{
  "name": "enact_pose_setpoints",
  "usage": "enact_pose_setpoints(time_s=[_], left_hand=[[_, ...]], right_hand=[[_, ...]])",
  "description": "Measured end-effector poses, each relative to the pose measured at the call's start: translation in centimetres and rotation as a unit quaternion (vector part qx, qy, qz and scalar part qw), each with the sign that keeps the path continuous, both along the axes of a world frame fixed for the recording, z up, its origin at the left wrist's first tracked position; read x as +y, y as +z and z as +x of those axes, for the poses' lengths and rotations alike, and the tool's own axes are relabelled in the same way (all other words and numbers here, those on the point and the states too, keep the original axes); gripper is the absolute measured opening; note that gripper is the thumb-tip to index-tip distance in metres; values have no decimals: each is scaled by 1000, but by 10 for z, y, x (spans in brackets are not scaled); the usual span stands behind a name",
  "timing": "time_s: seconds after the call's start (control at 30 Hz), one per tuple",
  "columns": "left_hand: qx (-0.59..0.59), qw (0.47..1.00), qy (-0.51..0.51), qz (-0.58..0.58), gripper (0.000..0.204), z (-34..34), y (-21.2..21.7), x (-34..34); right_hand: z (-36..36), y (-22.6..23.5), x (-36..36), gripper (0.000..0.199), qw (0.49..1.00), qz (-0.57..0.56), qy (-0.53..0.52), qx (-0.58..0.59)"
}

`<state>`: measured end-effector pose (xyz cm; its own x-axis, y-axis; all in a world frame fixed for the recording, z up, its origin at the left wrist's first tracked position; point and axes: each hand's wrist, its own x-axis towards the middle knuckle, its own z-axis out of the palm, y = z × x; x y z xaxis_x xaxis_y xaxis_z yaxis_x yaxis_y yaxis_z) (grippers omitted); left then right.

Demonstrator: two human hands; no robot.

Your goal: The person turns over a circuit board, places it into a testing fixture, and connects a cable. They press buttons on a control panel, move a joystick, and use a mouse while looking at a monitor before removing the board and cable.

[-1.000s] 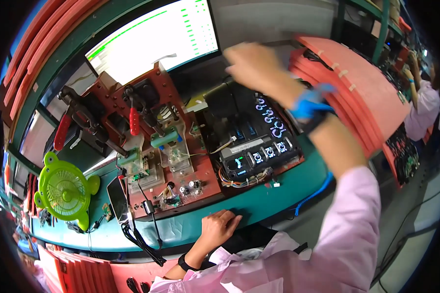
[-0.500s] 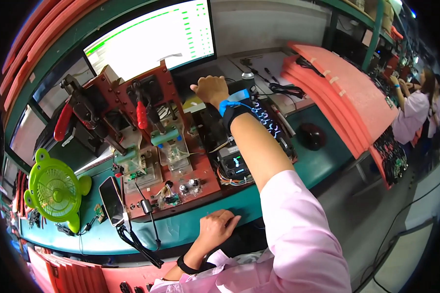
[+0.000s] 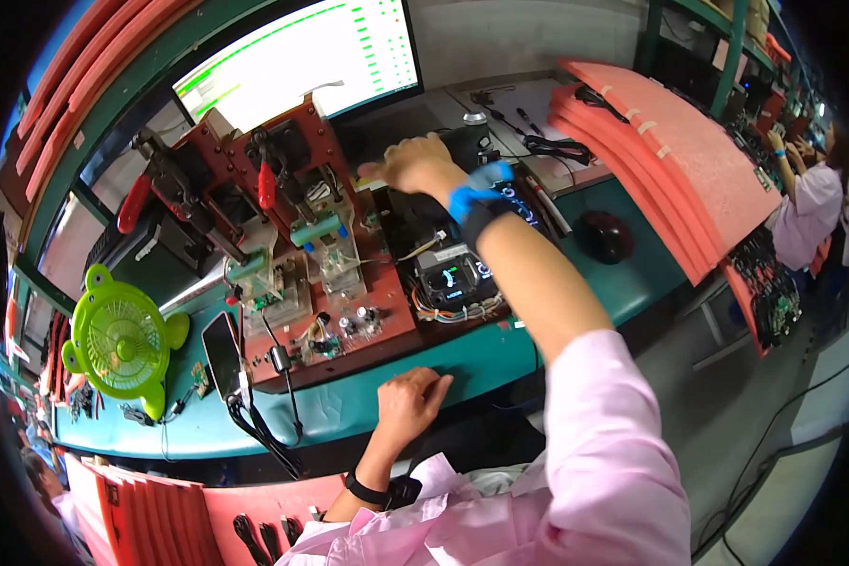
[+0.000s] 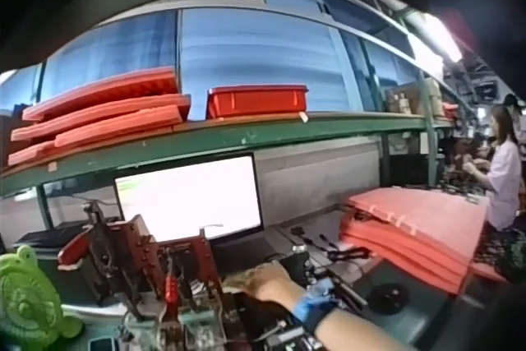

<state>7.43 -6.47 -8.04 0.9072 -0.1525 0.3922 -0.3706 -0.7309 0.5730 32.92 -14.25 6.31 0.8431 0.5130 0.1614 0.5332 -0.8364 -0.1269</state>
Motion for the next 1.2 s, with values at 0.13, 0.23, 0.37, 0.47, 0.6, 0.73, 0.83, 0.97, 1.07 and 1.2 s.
enact_pose_setpoints(time_s=[0.13, 0.23, 0.37, 0.47, 0.6, 0.73, 0.83, 0.97, 1.07, 1.2], left_hand=[[-7, 998, 69, -10, 24, -4, -1, 3], [-3, 998, 65, -4, 24, -4, -2, 4], [-6, 999, 39, -7, 24, -4, -1, 0], [1, 1000, 31, -1, 24, -5, 1, -5], [11, 999, 53, -2, 24, -1, -1, -5], [8, 998, 54, 8, 24, 5, 1, -10], [11, 998, 66, 12, 24, -2, -1, -2], [9, 996, 88, -9, 23, -5, -4, 4], [16, 995, 92, -23, 22, -3, -1, 0], [21, 998, 57, 10, 23, 3, 6, -3]], right_hand=[[-75, -18, -42, 52, 980, -8, 141, -141], [-85, -15, -55, 49, 963, 36, 180, -199], [-29, -1, -39, 57, 973, -41, 184, -131], [20, 16, -20, 65, 974, -87, 178, -113], [35, 38, 3, 67, 986, -153, 59, -34], [46, 37, -18, 69, 983, -97, 30, 152], [-19, 22, -32, 76, 995, -68, 71, 27], [-111, -4, -79, 82, 986, -54, 126, -95], [-115, -17, -90, 84, 984, -10, 154, -90], [-18, -3, -71, 80, 993, 47, 109, 1]])
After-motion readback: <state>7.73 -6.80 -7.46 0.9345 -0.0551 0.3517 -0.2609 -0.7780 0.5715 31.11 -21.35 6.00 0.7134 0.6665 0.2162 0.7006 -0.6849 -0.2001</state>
